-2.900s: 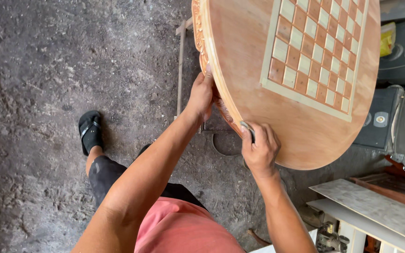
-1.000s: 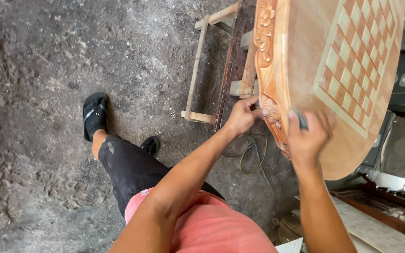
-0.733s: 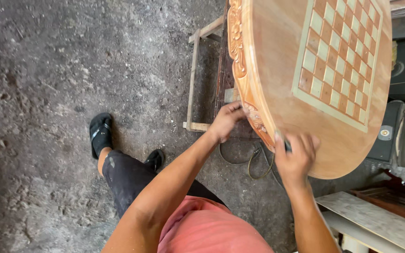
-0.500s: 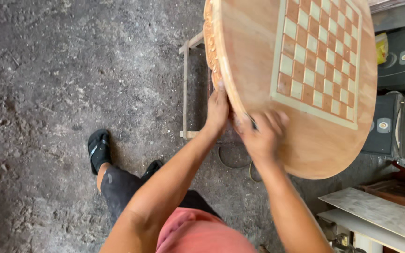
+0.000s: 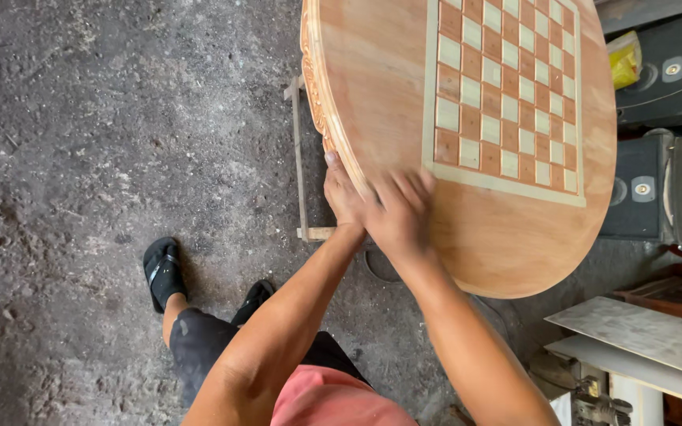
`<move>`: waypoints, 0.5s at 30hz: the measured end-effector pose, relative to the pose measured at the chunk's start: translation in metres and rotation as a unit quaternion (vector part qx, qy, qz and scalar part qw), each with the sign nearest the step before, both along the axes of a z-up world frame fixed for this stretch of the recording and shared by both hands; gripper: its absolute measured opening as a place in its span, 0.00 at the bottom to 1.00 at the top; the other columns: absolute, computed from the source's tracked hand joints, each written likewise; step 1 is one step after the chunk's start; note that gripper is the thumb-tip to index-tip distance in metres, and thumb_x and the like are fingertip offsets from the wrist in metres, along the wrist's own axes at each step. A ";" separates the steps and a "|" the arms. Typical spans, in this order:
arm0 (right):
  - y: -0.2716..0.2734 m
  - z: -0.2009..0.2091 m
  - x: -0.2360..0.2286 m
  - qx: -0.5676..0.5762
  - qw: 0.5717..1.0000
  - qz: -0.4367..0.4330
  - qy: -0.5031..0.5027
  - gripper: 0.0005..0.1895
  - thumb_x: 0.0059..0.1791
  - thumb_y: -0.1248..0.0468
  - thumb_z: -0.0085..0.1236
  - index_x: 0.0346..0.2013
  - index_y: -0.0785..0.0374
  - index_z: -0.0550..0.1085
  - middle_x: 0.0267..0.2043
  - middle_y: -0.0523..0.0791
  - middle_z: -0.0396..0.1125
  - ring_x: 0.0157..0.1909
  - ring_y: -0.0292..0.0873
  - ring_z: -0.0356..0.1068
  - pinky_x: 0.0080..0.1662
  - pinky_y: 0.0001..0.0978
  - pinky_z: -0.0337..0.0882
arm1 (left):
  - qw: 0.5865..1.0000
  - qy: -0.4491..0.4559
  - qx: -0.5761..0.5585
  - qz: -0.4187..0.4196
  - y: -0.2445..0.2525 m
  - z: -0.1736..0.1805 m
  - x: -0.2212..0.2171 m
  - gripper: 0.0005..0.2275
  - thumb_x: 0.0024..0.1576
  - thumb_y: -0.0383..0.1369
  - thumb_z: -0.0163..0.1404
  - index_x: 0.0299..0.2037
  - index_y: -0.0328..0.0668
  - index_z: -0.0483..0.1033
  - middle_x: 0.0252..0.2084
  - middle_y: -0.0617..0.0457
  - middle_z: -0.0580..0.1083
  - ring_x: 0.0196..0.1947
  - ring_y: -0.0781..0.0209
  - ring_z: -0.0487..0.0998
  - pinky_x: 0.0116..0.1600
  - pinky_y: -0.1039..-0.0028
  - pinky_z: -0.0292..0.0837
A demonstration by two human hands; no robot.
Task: The person sands the wooden surface, edges, and ornate carvings of a round chess table using sandpaper and a sanding block, then wipes away dust with their hands.
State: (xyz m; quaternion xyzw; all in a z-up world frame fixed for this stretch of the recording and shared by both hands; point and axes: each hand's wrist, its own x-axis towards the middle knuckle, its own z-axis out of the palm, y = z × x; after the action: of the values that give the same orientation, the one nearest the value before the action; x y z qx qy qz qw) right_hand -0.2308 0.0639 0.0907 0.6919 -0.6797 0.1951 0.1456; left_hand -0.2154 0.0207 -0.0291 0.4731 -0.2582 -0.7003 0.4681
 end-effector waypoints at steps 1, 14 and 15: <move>-0.021 -0.006 0.001 0.004 1.000 -0.011 -0.008 0.10 0.50 0.63 0.66 0.29 0.62 0.73 0.30 0.48 0.67 0.38 0.54 0.67 0.47 0.47 0.61 | 1.000 0.008 -0.015 0.003 -0.001 -0.004 -0.002 0.34 0.69 0.56 0.28 0.44 0.25 0.77 0.37 0.40 0.78 0.37 0.54 0.76 0.46 0.64 0.75; 0.114 0.025 -0.015 -0.023 0.997 -0.063 0.037 0.08 0.48 0.70 0.69 0.41 0.65 0.79 0.36 0.45 0.71 0.39 0.48 0.70 0.47 0.45 0.69 | 0.998 0.044 0.034 0.014 -0.006 -0.004 0.001 0.36 0.64 0.59 0.30 0.47 0.25 0.77 0.40 0.42 0.80 0.38 0.57 0.80 0.46 0.67 0.78; 0.102 0.017 -0.010 -0.009 0.998 -0.042 0.052 0.10 0.47 0.70 0.69 0.42 0.66 0.79 0.36 0.45 0.70 0.39 0.48 0.70 0.46 0.45 0.69 | 0.998 0.056 0.031 0.011 -0.006 -0.006 0.001 0.36 0.64 0.59 0.30 0.47 0.25 0.77 0.39 0.42 0.80 0.38 0.56 0.81 0.46 0.67 0.78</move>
State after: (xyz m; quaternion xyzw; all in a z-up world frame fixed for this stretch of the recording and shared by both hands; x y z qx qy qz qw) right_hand -0.2409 0.1658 0.1080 0.6707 -0.6977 0.1588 0.1953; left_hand -0.2147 0.0152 -0.0347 0.4500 -0.2045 -0.7280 0.4751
